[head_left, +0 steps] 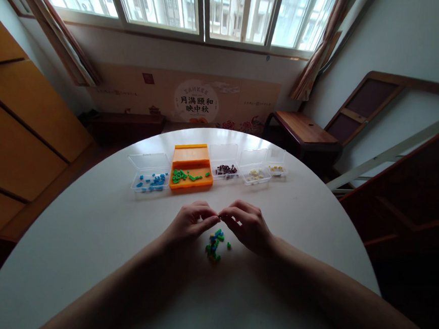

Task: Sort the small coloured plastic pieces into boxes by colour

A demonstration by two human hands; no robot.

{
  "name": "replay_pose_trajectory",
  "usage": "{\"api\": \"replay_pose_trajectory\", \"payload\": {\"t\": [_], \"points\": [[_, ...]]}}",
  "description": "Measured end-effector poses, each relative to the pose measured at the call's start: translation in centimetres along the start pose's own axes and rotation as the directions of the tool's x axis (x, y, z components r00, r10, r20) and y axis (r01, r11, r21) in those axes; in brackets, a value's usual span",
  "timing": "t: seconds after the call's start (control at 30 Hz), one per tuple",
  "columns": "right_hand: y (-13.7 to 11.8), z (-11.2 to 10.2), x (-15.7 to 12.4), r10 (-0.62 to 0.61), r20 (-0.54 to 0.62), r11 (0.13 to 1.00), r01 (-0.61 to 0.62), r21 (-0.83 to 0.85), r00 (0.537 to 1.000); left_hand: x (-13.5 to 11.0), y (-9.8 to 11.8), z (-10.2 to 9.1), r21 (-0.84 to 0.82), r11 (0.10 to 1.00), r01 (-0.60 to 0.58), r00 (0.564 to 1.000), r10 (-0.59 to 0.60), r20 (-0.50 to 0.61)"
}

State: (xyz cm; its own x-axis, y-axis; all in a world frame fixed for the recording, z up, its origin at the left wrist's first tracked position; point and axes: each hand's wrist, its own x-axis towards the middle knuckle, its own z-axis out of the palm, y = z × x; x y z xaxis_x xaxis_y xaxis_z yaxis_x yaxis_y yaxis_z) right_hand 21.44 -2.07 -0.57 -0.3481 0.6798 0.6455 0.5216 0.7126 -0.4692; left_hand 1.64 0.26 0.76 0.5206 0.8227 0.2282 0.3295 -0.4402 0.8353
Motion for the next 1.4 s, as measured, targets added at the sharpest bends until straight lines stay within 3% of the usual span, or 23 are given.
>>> {"api": "replay_pose_trajectory", "payload": {"t": [0.2,0.37,0.6,0.83,1.0,1.13,1.23,1.3,1.4], "points": [[0.6,-0.2,0.4,0.047,-0.024,0.999,-0.047,-0.005,0.999,-0.2,0.0,-0.3,0.113,0.992,-0.049,0.999,0.051,-0.012],[2.6,-0.7,1.3,0.164,-0.07,0.984,-0.168,-0.057,0.984,-0.7,-0.4,-0.3,0.153,0.985,-0.086,0.996,0.09,-0.02],[6.5,-0.4,4.7,0.223,0.069,0.943,-0.197,-0.267,0.972,-0.8,-0.3,-0.3,0.174,0.982,-0.067,0.996,0.075,-0.041],[7.2,1.2,9.2,0.291,-0.145,0.932,-0.314,-0.178,0.946,-1.0,-0.3,-0.5,0.19,0.98,-0.058,0.997,0.065,-0.03],[5.7,0.8,7.6,0.275,-0.148,0.953,-0.289,-0.09,0.95,-0.9,-0.3,-0.6,0.141,0.989,-0.053,0.999,0.054,-0.002],[3.9,-0.6,4.6,0.198,-0.073,0.98,-0.2,-0.021,0.977,-0.8,-0.2,-0.8,0.117,0.987,-0.108,0.992,0.1,0.072],[2.7,-1.7,2.8,0.143,0.099,0.987,-0.15,0.06,0.985,-0.9,-0.1,-0.9,0.156,0.973,-0.168,0.975,0.14,0.172],[2.1,-2.4,1.9,0.091,0.285,0.981,-0.135,0.137,0.954,-0.9,-0.2,-1.1,0.168,0.966,-0.196,0.962,0.156,0.225],[1.4,-3.1,1.3,0.002,0.518,0.97,-0.127,0.206,0.855,-1.0,-0.3,-1.3,0.171,0.964,-0.205,0.953,0.157,0.258]]}}
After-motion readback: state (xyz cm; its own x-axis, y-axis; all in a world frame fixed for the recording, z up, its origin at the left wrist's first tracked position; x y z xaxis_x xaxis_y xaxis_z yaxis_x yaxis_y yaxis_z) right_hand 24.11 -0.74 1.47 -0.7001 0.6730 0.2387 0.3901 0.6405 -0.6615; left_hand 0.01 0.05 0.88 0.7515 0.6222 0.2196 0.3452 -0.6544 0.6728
